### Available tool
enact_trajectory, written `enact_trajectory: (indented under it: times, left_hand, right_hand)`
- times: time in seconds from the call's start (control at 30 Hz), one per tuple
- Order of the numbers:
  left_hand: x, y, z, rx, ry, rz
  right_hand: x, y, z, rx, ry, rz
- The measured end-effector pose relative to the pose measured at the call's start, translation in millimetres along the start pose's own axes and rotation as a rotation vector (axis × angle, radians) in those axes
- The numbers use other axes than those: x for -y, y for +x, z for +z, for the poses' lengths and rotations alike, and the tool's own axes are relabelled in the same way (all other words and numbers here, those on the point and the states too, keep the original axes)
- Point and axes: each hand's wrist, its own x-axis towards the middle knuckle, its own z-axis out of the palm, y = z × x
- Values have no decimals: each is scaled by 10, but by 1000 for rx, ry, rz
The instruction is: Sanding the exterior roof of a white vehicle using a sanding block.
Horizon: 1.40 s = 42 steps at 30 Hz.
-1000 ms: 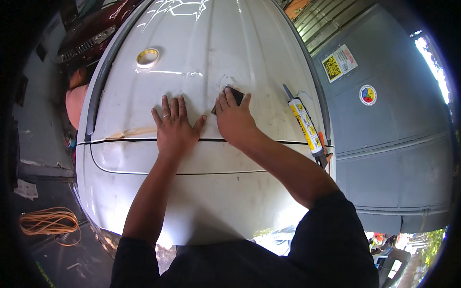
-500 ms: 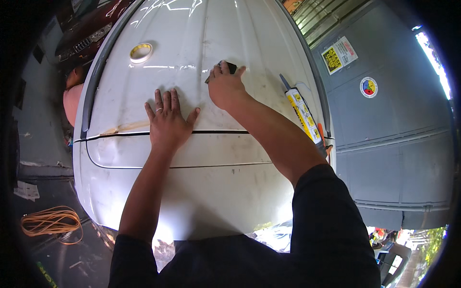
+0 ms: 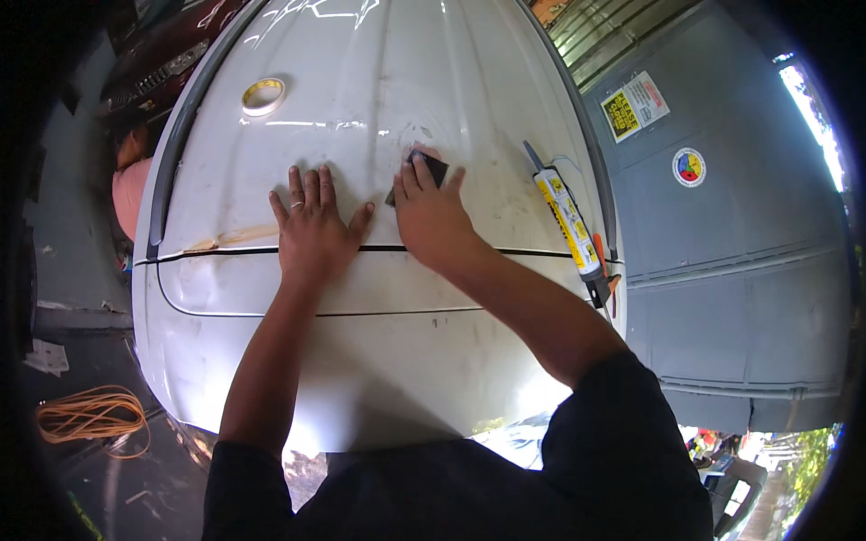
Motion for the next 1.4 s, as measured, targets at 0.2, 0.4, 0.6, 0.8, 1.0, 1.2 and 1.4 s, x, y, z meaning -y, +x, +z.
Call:
enact_trajectory:
  times: [0.2, 0.4, 0.6, 0.8, 1.0, 1.2, 1.4]
  left_hand:
    - [-62, 14, 12, -21, 10, 19]
    - [-69, -2, -34, 63, 4, 6]
    - [2, -21, 30, -10, -7, 11]
    - [-76, -12, 5, -6, 10, 11]
    - [18, -44, 30, -2, -8, 4]
    - [-47, -23, 0, -28, 12, 25]
    - [-25, -71, 11, 20, -35, 9]
  right_hand:
    - [-265, 573, -59, 101, -139, 16]
    - [-53, 42, -138, 73, 34, 33]
    - [-83, 199, -22, 118, -10, 8]
    - [-275, 521, -7, 60, 0, 50]
    - [-60, 162, -78, 116, -81, -16]
    - [-379, 759, 4, 124, -228, 14]
    - [-47, 61, -15, -3, -84, -67]
